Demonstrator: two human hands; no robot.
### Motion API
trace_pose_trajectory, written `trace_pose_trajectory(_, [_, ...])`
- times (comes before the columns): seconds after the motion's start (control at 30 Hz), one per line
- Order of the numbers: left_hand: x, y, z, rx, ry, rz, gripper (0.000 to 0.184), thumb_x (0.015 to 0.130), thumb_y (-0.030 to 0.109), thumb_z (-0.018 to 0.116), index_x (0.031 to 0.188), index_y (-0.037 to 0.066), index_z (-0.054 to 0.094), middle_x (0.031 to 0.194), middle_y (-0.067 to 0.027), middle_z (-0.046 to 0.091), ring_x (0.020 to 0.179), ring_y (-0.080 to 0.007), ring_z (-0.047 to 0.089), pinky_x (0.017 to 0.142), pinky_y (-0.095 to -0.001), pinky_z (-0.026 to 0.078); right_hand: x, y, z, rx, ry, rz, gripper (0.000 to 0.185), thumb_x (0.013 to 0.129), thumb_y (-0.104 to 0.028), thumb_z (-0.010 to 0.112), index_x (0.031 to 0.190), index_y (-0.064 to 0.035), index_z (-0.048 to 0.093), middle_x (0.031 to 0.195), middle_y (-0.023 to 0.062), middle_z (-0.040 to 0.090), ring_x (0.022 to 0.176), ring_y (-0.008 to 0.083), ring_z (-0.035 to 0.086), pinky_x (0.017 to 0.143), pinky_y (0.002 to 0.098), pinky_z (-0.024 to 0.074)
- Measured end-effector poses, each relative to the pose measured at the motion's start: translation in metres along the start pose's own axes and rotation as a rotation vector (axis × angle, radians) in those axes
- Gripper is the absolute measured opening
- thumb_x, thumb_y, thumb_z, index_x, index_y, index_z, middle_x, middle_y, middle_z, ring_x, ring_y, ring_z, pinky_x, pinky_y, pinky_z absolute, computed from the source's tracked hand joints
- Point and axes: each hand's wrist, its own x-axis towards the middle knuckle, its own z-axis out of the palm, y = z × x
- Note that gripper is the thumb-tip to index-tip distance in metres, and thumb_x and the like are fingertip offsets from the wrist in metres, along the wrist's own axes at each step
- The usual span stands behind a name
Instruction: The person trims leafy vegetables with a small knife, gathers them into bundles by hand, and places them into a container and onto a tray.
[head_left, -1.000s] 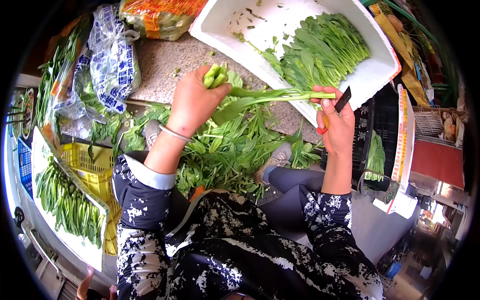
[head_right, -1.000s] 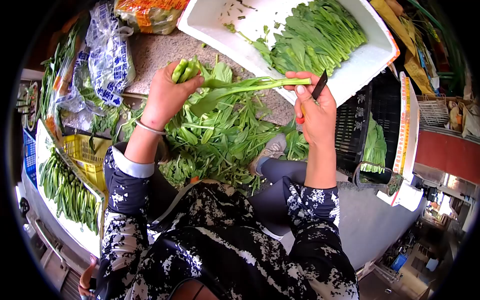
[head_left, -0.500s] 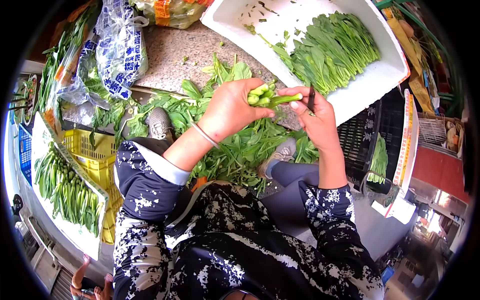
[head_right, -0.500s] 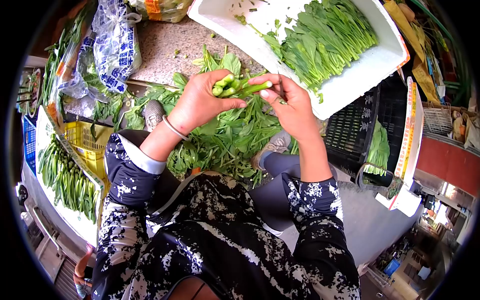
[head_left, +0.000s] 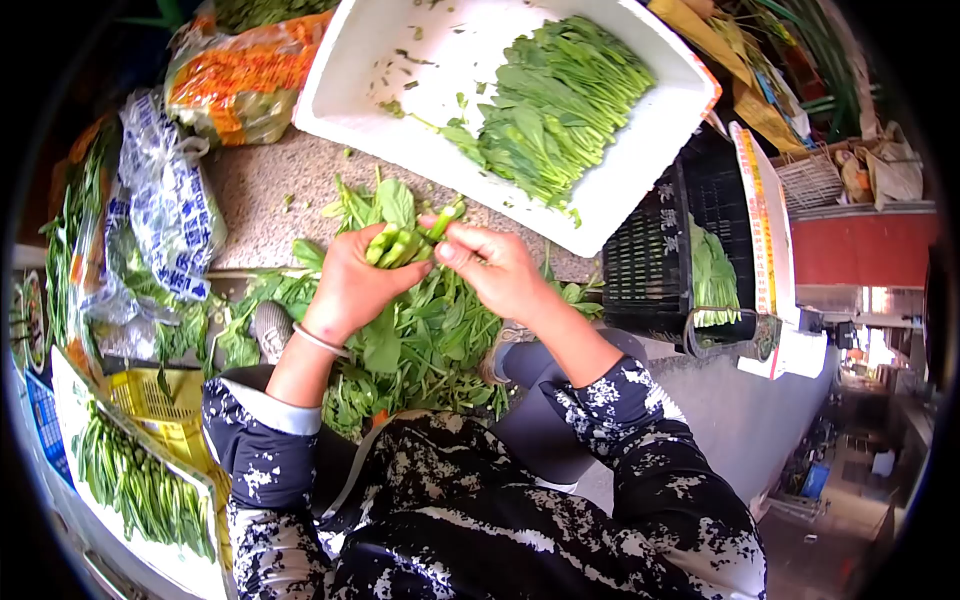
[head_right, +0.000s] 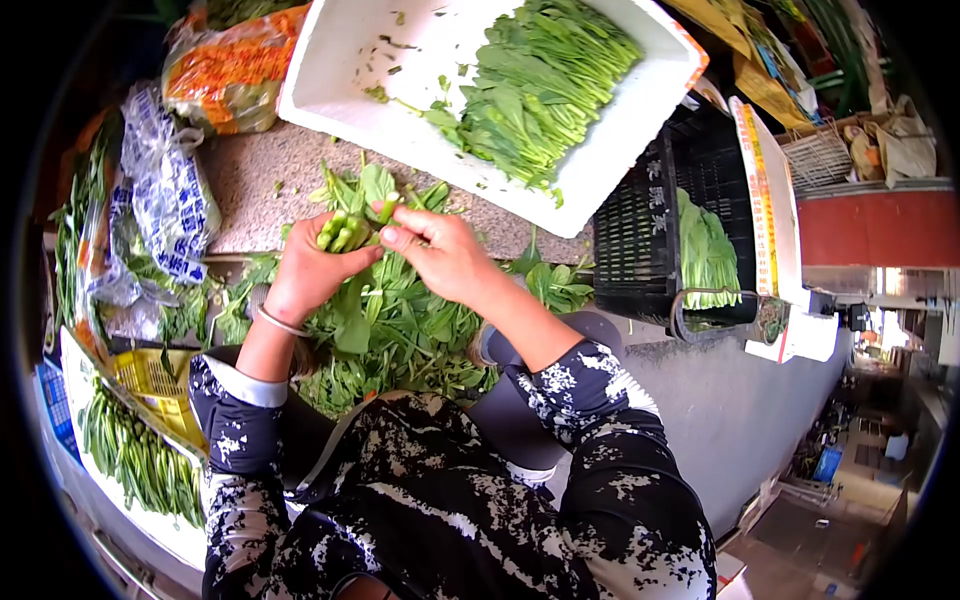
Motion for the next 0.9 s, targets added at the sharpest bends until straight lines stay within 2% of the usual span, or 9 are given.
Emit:
trace_pose_trajectory(0.13, [-0.001, -0.004, -0.003, 0.021, -0.008, -0.044, 0.017, 0.067, 0.008, 0.073, 0.077, 0.001, 0.062, 0.071, -0.0004, 0.063, 0.061, -0.0046, 0.054, 0.058, -0.0202, 0.046, 0.005, 0.032, 0.000, -0.104, 0.196, -0.088, 0.027, 0.086, -0.024, 0.056, 0.108, -0.0089, 0.061, 0.093, 0.0060, 0.066, 0.067, 0.0069, 0.051, 0.065, 0.0262, 0.0443])
trace_pose_trajectory(0.23, [-0.001, -0.005, -0.003, -0.102, 0.014, -0.113, 0.016, 0.067, 0.008, 0.074, 0.073, 0.002, 0.061, 0.066, 0.0021, 0.060, 0.058, -0.0038, 0.051, 0.056, -0.0199, 0.044, 0.009, 0.039, -0.025, 0.033, 0.029, -0.158, 0.038, 0.084, -0.029, 0.060, 0.115, -0.0071, 0.056, 0.083, 0.0045, 0.064, 0.058, 0.0081, 0.048, 0.054, 0.0260, 0.0427])
trace_pose_trajectory(0.3, [-0.001, -0.008, -0.006, -0.158, 0.004, -0.158, 0.015, 0.067, 0.007, 0.074, 0.073, 0.002, 0.061, 0.070, 0.0006, 0.063, 0.061, -0.0043, 0.054, 0.059, -0.0200, 0.046, 0.004, 0.030, -0.051, 0.274, -0.432, 0.480, 0.055, 0.081, -0.033, 0.064, 0.124, -0.0044, 0.046, 0.072, 0.0021, 0.057, 0.051, 0.0083, 0.043, 0.043, 0.0241, 0.0366])
trace_pose_trajectory(0.33, [-0.002, -0.003, -0.006, -0.200, -0.033, -0.123, 0.014, 0.068, 0.005, 0.072, 0.077, 0.002, 0.061, 0.076, -0.0018, 0.065, 0.066, -0.0068, 0.058, 0.064, -0.0208, 0.048, 0.007, 0.022, -0.059, 0.063, -0.255, 0.397, 0.067, 0.079, -0.037, 0.065, 0.130, -0.0023, 0.038, 0.064, -0.0013, 0.047, 0.049, 0.0065, 0.039, 0.038, 0.0219, 0.0303])
trace_pose_trajectory(0.43, [-0.002, -0.002, -0.007, -0.376, -0.067, -0.175, 0.024, 0.071, -0.002, 0.067, 0.092, -0.001, 0.056, 0.085, -0.0096, 0.066, 0.071, -0.0144, 0.063, 0.072, -0.0254, 0.049, 0.054, 0.052, -0.121, -0.088, 0.437, 0.417, 0.047, 0.082, -0.019, 0.061, 0.124, -0.0024, 0.046, 0.075, 0.0045, 0.060, 0.043, 0.0082, 0.042, 0.040, 0.0209, 0.0358])
trace_pose_trajectory(0.53, [0.000, -0.002, -0.004, -0.519, -0.058, -0.235, 0.033, 0.072, -0.003, 0.065, 0.101, -0.002, 0.048, 0.082, -0.0102, 0.063, 0.074, -0.0215, 0.064, 0.070, -0.0299, 0.051, 0.097, 0.119, -0.200, -0.519, 0.857, 0.224, 0.040, 0.075, -0.012, 0.060, 0.113, -0.0006, 0.054, 0.097, 0.0166, 0.062, 0.078, 0.0284, 0.061, 0.066, 0.0356, 0.0498])
trace_pose_trajectory(0.57, [0.004, -0.002, -0.003, -0.603, -0.069, -0.269, 0.035, 0.072, -0.004, 0.065, 0.102, -0.002, 0.046, 0.080, -0.0097, 0.062, 0.074, -0.0233, 0.064, 0.069, -0.0310, 0.052, 0.104, 0.114, -0.212, -0.813, 0.927, 0.305, 0.037, 0.075, -0.010, 0.058, 0.111, -0.0024, 0.055, 0.097, 0.0177, 0.062, 0.081, 0.0319, 0.061, 0.069, 0.0380, 0.0495])
trace_pose_trajectory(0.77, [0.017, -0.010, 0.004, -0.533, 0.070, -0.208, 0.031, 0.070, -0.003, 0.071, 0.094, -0.001, 0.053, 0.073, -0.0028, 0.057, 0.057, -0.0113, 0.054, 0.057, -0.0244, 0.048, 0.122, 0.132, -0.238, -0.967, 0.897, 0.446, 0.022, 0.077, -0.012, 0.055, 0.097, -0.0074, 0.063, 0.089, 0.0179, 0.063, 0.084, 0.0336, 0.060, 0.073, 0.0423, 0.0470])
trace_pose_trajectory(0.9, [0.017, -0.011, 0.005, -0.278, 0.154, -0.166, 0.023, 0.070, 0.004, 0.073, 0.086, 0.000, 0.056, 0.069, -0.0008, 0.058, 0.061, -0.0084, 0.053, 0.057, -0.0227, 0.047, 0.100, 0.099, -0.208, -0.692, 0.904, 0.120, 0.013, 0.075, -0.015, 0.060, 0.082, -0.0038, 0.063, 0.084, 0.0171, 0.062, 0.075, 0.0340, 0.059, 0.064, 0.0401, 0.0463])
